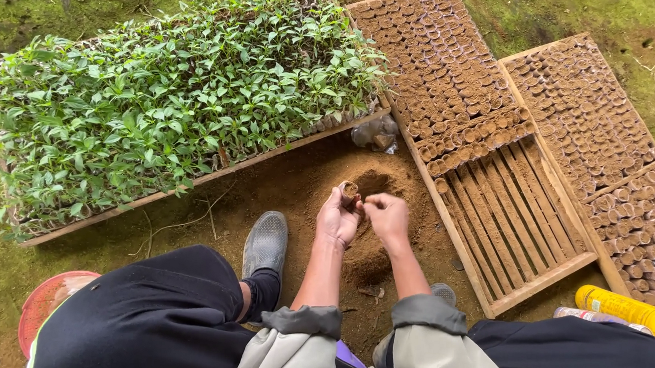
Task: Filling small paper tubes with soil and placing them into a seedling tray for planting.
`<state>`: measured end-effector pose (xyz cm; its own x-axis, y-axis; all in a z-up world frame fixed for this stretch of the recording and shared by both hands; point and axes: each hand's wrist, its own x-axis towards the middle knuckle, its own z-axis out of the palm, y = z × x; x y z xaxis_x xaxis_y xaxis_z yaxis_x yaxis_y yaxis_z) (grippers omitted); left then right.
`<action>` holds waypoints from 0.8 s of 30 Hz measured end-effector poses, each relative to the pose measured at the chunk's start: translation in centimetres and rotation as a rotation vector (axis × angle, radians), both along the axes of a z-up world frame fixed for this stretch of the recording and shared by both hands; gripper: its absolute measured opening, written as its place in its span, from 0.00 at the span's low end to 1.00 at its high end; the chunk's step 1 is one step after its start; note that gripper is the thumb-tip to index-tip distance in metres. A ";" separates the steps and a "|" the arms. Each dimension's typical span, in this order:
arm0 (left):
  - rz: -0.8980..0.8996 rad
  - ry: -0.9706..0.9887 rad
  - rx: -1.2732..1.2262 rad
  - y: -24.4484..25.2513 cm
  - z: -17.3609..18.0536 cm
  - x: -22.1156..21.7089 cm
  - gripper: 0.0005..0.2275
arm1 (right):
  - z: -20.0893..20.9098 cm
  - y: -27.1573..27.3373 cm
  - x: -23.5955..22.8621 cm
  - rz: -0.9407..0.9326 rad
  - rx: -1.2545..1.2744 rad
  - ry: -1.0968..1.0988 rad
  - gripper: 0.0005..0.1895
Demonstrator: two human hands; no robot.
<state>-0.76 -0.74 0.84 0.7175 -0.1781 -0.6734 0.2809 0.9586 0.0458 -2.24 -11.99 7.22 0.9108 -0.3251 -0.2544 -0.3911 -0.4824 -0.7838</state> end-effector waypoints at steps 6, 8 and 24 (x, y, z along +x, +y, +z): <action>-0.034 -0.027 0.048 -0.2 1.5 0.1 0.10 | 7.1 1.4 2.1 0.027 0.162 -0.107 0.14; -0.033 -0.034 0.044 -0.6 0.9 0.2 0.10 | 7.0 2.2 2.3 0.077 0.092 -0.118 0.14; -0.029 -0.123 0.006 -0.9 -0.9 0.4 0.10 | 0.3 1.5 3.0 -0.009 -0.071 -0.010 0.19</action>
<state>-0.37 -1.65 -0.08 0.7894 -0.1958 -0.5818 0.3002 0.9498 0.0876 0.81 -10.45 7.53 0.9103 -0.3498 -0.2212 -0.3877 -0.5335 -0.7517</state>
